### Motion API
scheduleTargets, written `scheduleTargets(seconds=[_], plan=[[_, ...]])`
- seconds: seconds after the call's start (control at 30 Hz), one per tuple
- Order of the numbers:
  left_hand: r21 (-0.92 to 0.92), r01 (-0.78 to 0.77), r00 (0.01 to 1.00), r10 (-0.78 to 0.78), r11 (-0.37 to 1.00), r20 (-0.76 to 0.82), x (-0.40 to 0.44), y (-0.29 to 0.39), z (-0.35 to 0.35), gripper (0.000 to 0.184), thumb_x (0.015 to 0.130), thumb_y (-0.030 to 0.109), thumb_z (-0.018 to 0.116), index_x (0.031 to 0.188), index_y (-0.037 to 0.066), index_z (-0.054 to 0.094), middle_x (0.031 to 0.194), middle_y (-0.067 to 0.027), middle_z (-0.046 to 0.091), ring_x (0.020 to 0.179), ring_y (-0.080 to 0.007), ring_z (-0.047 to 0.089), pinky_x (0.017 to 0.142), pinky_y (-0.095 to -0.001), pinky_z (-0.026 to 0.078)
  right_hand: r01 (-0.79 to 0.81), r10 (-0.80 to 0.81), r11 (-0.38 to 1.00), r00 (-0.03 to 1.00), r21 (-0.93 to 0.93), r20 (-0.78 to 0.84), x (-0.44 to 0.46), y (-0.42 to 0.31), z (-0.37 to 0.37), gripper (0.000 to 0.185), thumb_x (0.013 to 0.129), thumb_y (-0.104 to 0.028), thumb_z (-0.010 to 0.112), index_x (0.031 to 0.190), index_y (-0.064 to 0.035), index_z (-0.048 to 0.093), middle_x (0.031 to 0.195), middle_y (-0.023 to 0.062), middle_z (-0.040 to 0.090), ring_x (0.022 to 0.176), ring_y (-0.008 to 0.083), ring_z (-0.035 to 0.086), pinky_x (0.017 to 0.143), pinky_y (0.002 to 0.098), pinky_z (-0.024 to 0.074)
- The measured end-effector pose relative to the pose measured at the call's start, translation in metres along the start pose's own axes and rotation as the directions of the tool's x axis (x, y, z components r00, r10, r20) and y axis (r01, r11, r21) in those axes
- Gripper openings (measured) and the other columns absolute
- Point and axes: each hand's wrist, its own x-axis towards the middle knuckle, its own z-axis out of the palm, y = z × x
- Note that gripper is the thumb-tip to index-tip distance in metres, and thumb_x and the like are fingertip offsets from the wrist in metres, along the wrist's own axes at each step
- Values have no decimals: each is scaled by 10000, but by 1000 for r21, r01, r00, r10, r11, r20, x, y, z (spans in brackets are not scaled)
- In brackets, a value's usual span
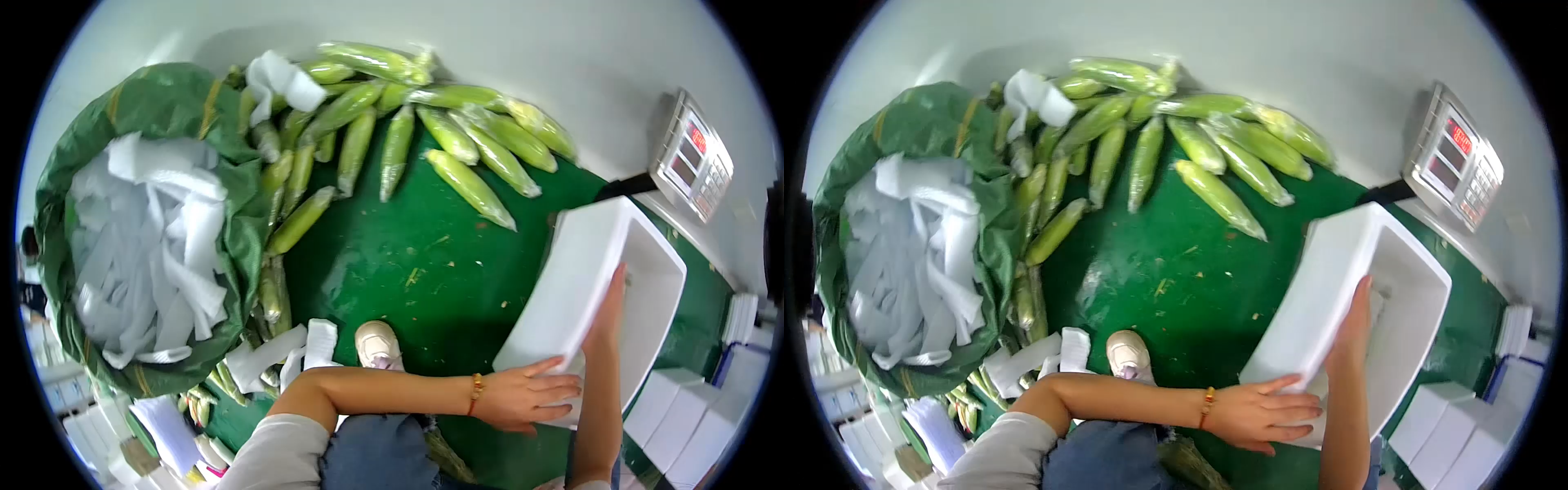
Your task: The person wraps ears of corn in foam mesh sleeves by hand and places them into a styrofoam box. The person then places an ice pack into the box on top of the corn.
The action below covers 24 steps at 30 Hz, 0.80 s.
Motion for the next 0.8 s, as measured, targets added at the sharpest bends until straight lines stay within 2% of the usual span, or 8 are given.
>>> scheduleTargets(seconds=[0.07, 0.17, 0.3, 0.37, 0.43, 0.5, 0.7, 0.8], plan=[[-94, -40, 999, 39, 995, -8, -6, 0, 3, 639, 698, 363, 735, 1206, 57, 496, 1332, -159, 441, 1306, -326, 375, 1081, -525, 307, 143, -144, 921, 989, -363, 25, -16, -4, 11, 545, 828, -155, 588, 1313, 12, 406, 1156, 145, 574, 1012, 227, 566, 886, 349, 446], [-158, -107, 991, 93, 982, -95, -20, -10, 5, 599, 726, 332, 718, 1207, 56, 494, 1318, -172, 449, 1284, -331, 395, 1067, -514, 330, 371, -137, 705, 908, -604, 397, -8, -14, -8, 630, 726, -114, 606, 1307, 20, 404, 1115, 151, 577, 998, 241, 561, 881, 371, 452], [193, 352, 928, -314, 916, -199, -77, -31, -56, 350, 770, 226, 657, 1079, 73, 603, 1160, -158, 548, 1075, -329, 544, 899, -434, 473, 535, 19, 353, 816, -768, 577, -36, -16, -26, 685, 671, -112, 587, 1312, 33, 394, 1140, 255, 570, 1052, 374, 573, 915, 380, 443], [348, 758, 640, -731, 552, -237, -142, -36, -88, 353, 734, 175, 674, 1064, 71, 608, 1149, -163, 562, 1054, -338, 546, 863, -435, 472, 534, 199, 316, 771, -784, 605, -43, -28, -39, 693, 660, -86, 585, 1320, 20, 403, 1167, 265, 558, 1076, 392, 558, 931, 383, 437], [541, 841, 327, -806, 9, -494, -222, -19, -103, 407, 719, 243, 699, 1093, 114, 606, 1165, -164, 537, 1066, -339, 511, 840, -419, 453, 542, 309, 303, 722, -784, 619, -47, -35, -52, 698, 651, -56, 580, 1326, 4, 414, 1188, 258, 555, 1090, 392, 553, 941, 387, 434], [540, 817, 126, -850, -204, -511, -276, 4, -118, 548, 727, 289, 722, 1212, 110, 538, 1245, -182, 483, 1101, -346, 482, 865, -426, 450, 566, 343, 312, 682, -764, 646, -49, -38, -61, 701, 644, -20, 572, 1330, -16, 426, 1202, 234, 560, 1094, 375, 556, 946, 392, 434], [622, 751, 308, -714, -224, -629, -283, -47, -182, 714, 730, 154, 688, 1360, 58, 366, 1309, -186, 428, 1210, -375, 414, 966, -438, 417, 716, -179, -124, 664, -687, 726, -81, -16, -44, 620, 654, -16, 626, 1262, -26, 499, 1214, 196, 562, 1109, 418, 536, 949, 467, 425], [521, 768, 173, -662, -373, -729, -289, -117, -219, 647, 726, 172, 704, 1292, 56, 412, 1253, -162, 454, 1203, -343, 427, 962, -432, 419, 798, -399, -215, 455, -564, 796, -108, 6, -38, 546, 667, -28, 650, 1201, -32, 538, 1189, 169, 576, 1085, 412, 547, 934, 490, 429]])
